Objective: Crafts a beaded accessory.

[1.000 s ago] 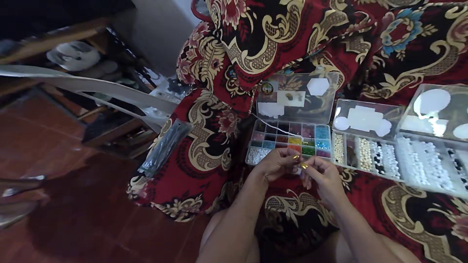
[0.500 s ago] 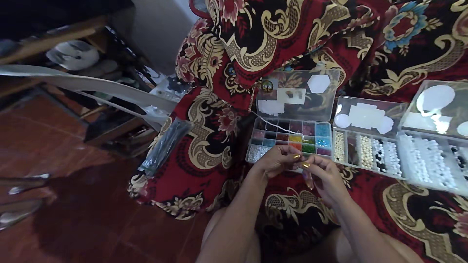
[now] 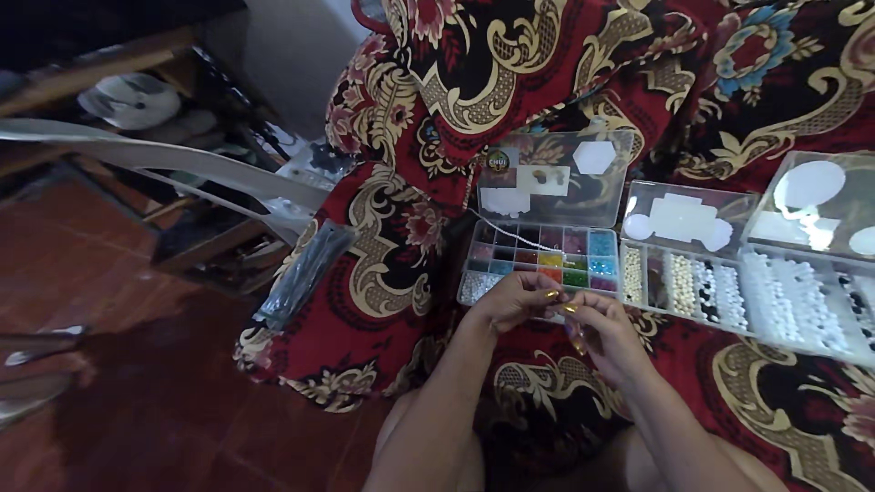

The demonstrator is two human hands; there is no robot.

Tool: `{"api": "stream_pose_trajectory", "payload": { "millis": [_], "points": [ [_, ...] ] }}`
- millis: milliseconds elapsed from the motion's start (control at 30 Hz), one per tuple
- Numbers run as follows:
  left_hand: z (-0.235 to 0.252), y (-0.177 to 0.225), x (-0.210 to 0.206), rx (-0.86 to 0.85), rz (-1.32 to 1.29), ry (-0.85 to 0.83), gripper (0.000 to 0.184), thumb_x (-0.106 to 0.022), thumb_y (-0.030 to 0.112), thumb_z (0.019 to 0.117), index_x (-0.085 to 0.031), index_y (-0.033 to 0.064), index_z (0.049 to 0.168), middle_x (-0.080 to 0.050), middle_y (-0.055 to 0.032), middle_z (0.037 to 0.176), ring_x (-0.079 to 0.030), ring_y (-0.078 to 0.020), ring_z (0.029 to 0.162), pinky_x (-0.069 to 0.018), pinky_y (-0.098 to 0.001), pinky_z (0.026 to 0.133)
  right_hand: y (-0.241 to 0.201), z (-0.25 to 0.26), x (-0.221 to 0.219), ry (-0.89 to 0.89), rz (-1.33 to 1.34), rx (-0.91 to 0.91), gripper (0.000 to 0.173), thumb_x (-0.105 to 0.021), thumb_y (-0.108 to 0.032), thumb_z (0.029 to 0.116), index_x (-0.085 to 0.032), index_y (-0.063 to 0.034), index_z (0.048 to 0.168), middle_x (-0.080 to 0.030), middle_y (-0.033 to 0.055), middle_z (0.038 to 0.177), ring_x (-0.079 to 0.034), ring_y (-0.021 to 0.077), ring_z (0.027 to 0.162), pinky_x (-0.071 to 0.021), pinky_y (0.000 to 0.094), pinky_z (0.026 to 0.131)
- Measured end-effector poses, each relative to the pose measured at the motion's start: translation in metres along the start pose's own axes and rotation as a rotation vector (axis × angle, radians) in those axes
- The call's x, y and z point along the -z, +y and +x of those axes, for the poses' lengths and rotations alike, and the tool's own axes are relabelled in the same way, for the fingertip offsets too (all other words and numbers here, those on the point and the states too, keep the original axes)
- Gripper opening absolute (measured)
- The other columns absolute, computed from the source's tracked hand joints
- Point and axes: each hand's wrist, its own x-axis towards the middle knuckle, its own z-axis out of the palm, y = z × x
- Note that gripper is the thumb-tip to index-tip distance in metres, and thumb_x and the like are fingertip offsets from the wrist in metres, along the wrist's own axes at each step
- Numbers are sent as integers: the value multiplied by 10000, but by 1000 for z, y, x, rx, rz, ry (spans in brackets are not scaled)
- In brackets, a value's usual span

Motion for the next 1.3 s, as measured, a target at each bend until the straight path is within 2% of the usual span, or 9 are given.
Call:
{"api": "stream_pose_trajectory", "payload": {
  "millis": [500,1067,1300],
  "points": [
    [0,2,-1,-22,12,9,227,-558,-55,953,-693,118,896,-750,40,896,-696,-39,768,-585,-223,745,0,0,-1,17,3,26,235,-549,-27,935,-693,-100,764,-679,-22,638,-579,1,486,-477,145,454],
    [-1,3,-1,-100,88,14,198,-580,-67,919,-700,91,913,-750,21,954,-704,-71,867,-584,-261,827,2,1,3,8,-51,73,200,-554,-27,944,-697,-85,817,-658,-34,639,-583,16,501,-499,165,477],
    [-1,4,-2,-119,97,42,182,-597,-74,915,-697,78,912,-742,20,942,-700,-73,863,-582,-262,827,4,1,2,38,-84,95,176,-564,-14,945,-697,-57,837,-663,-20,640,-596,32,502,-518,178,485]
  ]
}}
